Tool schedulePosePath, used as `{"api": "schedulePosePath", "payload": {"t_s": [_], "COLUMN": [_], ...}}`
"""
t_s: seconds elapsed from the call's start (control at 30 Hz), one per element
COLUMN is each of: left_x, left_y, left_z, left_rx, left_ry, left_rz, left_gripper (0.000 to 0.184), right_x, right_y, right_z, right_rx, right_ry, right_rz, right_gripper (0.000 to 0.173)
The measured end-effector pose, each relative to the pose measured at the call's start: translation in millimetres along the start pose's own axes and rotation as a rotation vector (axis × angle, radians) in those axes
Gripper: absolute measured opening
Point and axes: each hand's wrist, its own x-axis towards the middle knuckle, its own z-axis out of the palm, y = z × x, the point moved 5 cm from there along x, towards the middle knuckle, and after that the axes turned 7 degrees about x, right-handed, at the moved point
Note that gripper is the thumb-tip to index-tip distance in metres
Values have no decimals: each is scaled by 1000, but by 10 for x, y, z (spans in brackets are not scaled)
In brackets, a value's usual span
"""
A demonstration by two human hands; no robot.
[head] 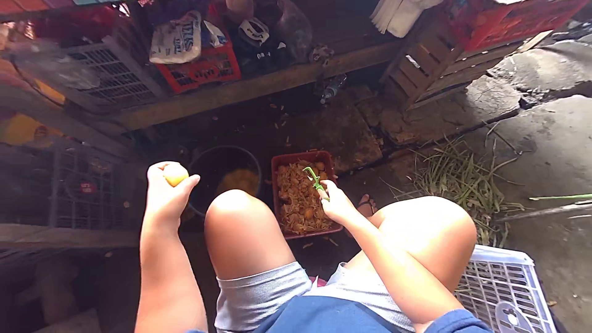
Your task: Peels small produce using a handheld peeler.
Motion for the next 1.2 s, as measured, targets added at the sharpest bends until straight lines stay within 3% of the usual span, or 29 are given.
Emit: {"api": "schedulePosePath", "payload": {"t_s": [0.1,0.2,0.27,0.37,0.4,0.5,0.57,0.63,0.7,0.77,0.9,1.0,1.07,1.13,1.2], "left_x": [346,386,304,222,238,202,307,580,811,985,1068,1012,959,899,835], "left_y": [-731,-1133,-1146,-1053,-1049,-934,-942,-1007,-854,-514,575,1186,1409,1393,1127], "left_z": [383,778,943,1024,1038,1023,998,936,836,773,920,1362,1753,2224,2794], "left_rx": [209,539,751,870,893,920,864,759,716,841,1039,1083,1089,1041,949], "left_ry": [-161,-398,-473,-452,-451,-513,-540,-497,-445,-421,-417,-519,-600,-695,-791], "left_rz": [-210,-207,-183,-217,-216,-195,-182,-118,-13,166,502,583,600,586,545], "left_gripper": [67,58,46,41,40,38,42,59,65,57,43,42,40,40,39], "right_x": [122,173,186,164,125,-28,6,104,128,51,165,123,208,345,480], "right_y": [291,537,658,926,1028,1337,1413,1395,1486,1596,1510,1635,1529,1341,1183], "right_z": [64,62,82,360,513,891,869,783,801,891,931,1037,950,777,621], "right_rx": [-149,-259,-199,-42,-84,-278,-227,-214,-281,-321,-329,-297,-229,-91,104], "right_ry": [-47,-65,-9,161,154,-92,-47,35,1,-64,-47,-168,-119,-15,79], "right_rz": [116,208,265,384,449,627,656,582,565,650,595,673,658,629,591], "right_gripper": [46,42,42,43,46,58,58,52,52,55,50,55,53,50,44]}}
